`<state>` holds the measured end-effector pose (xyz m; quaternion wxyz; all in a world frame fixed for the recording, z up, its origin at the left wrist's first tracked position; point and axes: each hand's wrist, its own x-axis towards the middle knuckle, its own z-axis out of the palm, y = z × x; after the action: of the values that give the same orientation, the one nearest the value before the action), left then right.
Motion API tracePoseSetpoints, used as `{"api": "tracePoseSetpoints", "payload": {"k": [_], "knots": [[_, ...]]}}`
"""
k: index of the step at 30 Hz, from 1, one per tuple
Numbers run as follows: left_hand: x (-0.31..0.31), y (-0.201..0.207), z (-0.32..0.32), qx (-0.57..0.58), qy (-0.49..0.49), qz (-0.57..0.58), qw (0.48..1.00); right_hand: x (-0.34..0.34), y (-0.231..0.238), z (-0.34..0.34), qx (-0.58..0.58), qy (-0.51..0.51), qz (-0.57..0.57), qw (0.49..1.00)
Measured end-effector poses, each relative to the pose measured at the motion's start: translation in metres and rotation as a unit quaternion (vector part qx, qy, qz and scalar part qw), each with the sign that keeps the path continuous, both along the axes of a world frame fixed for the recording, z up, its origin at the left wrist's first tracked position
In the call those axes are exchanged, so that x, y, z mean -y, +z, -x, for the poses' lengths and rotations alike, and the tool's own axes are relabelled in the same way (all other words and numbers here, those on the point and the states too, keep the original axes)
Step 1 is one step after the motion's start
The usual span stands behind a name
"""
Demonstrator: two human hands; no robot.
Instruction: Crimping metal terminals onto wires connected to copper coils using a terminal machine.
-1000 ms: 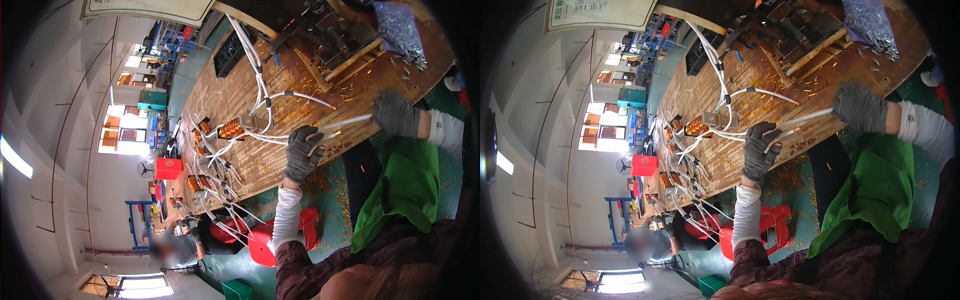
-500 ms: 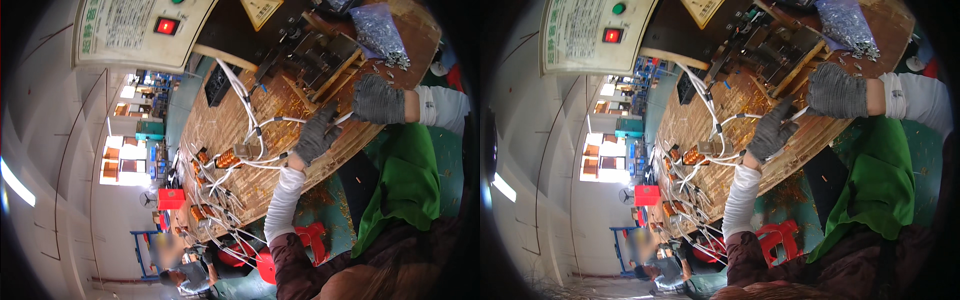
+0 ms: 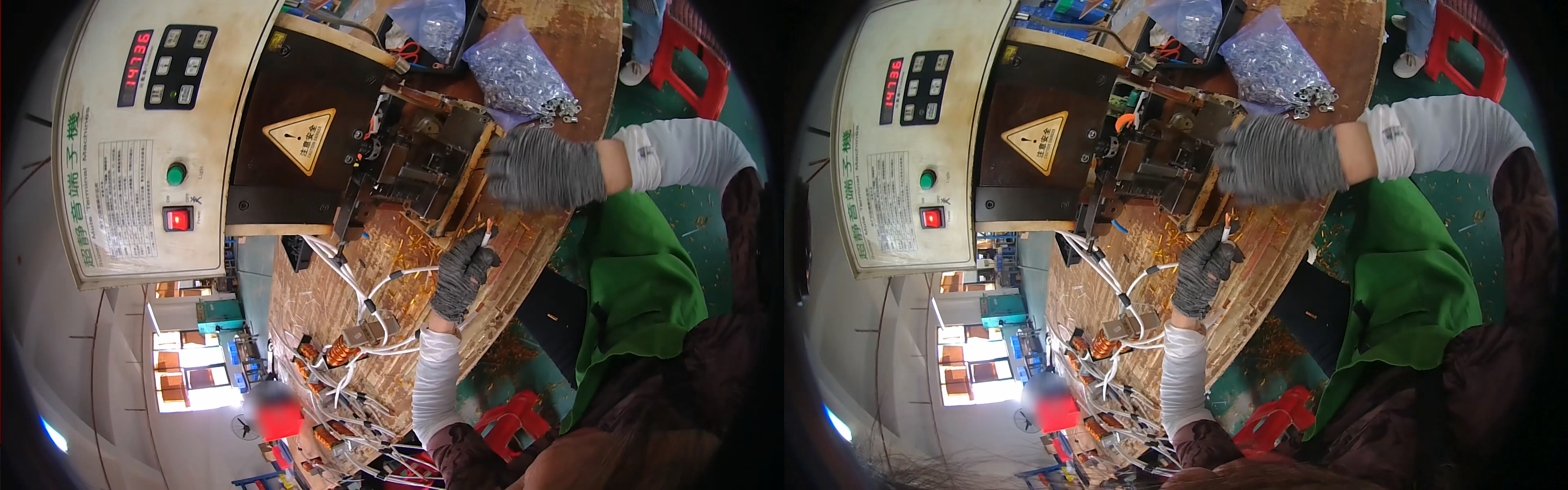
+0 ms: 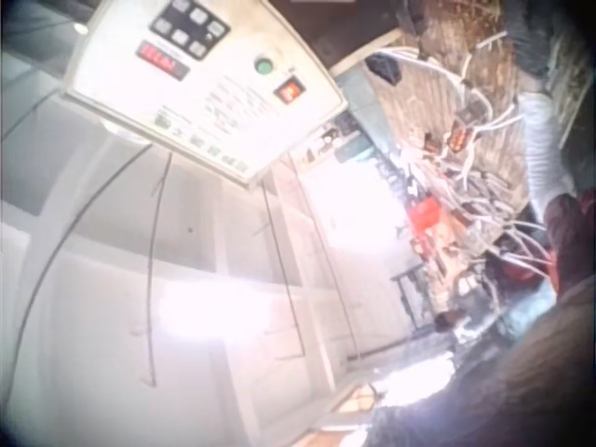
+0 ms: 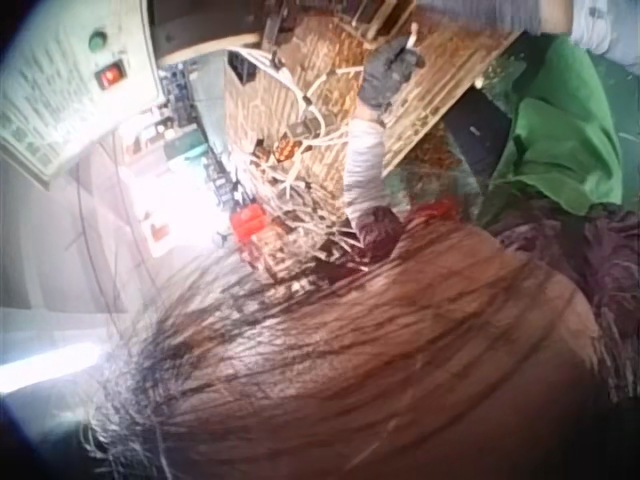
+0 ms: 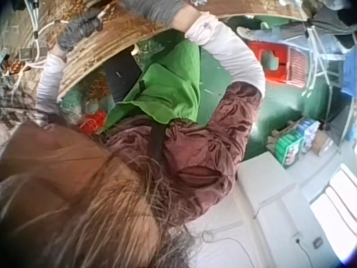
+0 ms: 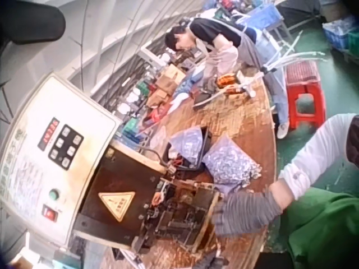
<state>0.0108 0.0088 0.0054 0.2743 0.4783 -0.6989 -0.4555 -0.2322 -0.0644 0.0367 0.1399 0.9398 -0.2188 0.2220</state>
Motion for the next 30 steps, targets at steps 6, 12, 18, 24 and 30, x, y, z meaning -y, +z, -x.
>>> {"api": "tracePoseSetpoints", "payload": {"k": [6,12,18,24,30], "knots": [[0.008,0.001,-0.016,0.091,-0.016,-0.009,0.996,-0.007,-0.032,-0.057,0.108,0.106,0.066,0.986],[0.005,0.003,0.004,0.055,0.018,-0.057,0.997,-0.003,-0.040,-0.046,0.048,0.107,0.014,0.993],[0.010,-0.005,0.009,0.017,0.020,-0.037,0.999,-0.011,-0.046,-0.044,-0.022,0.010,-0.045,0.999],[0.014,-0.005,0.009,0.055,-0.020,-0.081,0.995,-0.021,-0.054,-0.038,-0.037,0.006,-0.079,0.996],[0.009,-0.006,0.012,0.012,0.049,-0.131,0.990,-0.008,-0.041,-0.002,0.010,-0.057,-0.201,0.978]]}}
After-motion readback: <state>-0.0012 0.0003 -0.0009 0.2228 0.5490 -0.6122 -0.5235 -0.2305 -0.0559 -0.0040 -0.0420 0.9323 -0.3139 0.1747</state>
